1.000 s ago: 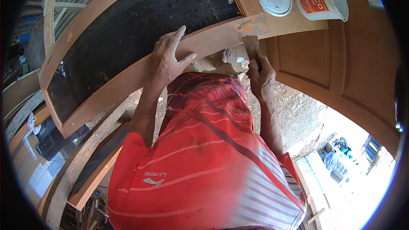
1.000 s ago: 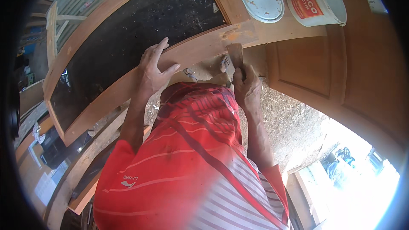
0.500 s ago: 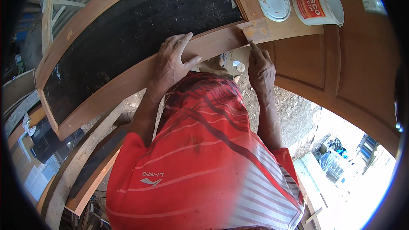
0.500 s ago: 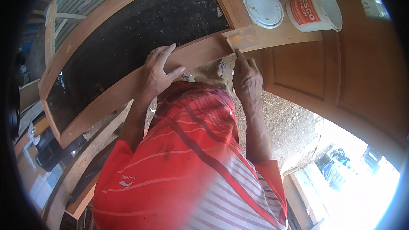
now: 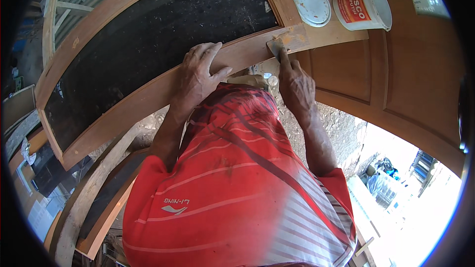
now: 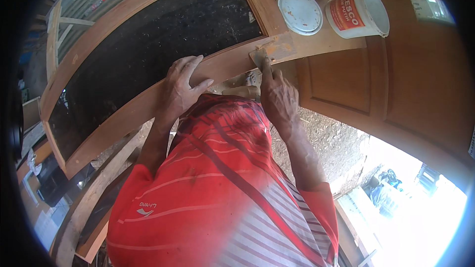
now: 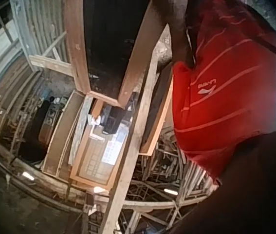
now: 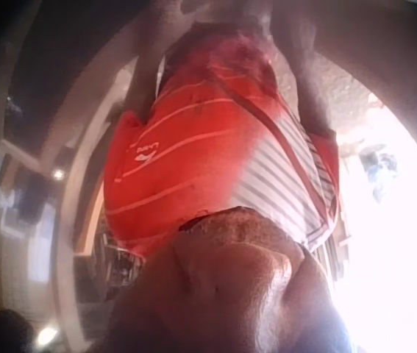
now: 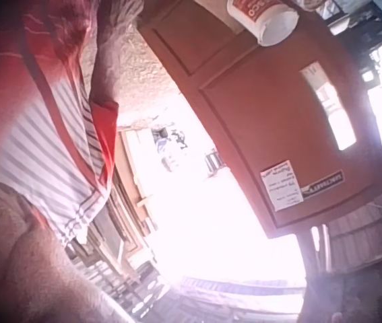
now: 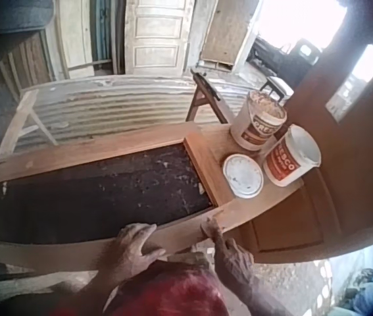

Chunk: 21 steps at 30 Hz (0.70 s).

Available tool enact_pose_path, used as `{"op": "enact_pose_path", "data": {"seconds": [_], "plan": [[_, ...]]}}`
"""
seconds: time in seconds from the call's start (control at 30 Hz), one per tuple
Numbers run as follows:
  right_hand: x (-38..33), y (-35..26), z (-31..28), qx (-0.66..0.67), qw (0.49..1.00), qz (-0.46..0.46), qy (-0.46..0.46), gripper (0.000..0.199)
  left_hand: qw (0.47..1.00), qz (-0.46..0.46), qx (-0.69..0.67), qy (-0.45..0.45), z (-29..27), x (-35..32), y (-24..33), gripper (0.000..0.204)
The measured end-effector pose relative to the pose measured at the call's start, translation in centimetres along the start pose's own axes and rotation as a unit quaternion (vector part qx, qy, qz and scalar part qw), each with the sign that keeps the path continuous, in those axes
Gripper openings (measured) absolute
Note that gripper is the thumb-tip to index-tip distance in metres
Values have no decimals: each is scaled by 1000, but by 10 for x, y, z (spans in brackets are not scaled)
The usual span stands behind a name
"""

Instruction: The person applies wood filler to the joints of a wooden frame using a scraper, turns the frame to access other sides, and spreads more wood filler along the wood.

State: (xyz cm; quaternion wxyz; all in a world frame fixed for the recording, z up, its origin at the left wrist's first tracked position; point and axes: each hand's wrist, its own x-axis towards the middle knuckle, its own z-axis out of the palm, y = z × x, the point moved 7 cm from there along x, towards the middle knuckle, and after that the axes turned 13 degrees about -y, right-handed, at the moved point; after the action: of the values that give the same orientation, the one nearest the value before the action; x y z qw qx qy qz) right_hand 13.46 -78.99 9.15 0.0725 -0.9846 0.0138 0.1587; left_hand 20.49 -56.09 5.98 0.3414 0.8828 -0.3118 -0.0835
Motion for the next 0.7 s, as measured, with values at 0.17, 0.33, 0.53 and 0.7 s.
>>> {"op": "enact_pose_path", "data": {"seconds": [0.17, 0.33, 0.53, 0.7], "plan": [[0, 3, 7, 13, 1000, 23, -17, 57, 1000, 0, -9, 14, 1, -1, -2, 58], [-3, 7, 19, 10, 999, 31, -4, 56, 1000, -1, -3, 12, 0, 2, -1, 56], [-4, 20, 17, 46, 997, 59, -15, 45, 1000, -10, 9, 3, 2, 3, -1, 57], [-3, 24, 5, 76, 996, 44, 7, 43, 1000, -11, 11, 8, 2, 5, 1, 57]]}}
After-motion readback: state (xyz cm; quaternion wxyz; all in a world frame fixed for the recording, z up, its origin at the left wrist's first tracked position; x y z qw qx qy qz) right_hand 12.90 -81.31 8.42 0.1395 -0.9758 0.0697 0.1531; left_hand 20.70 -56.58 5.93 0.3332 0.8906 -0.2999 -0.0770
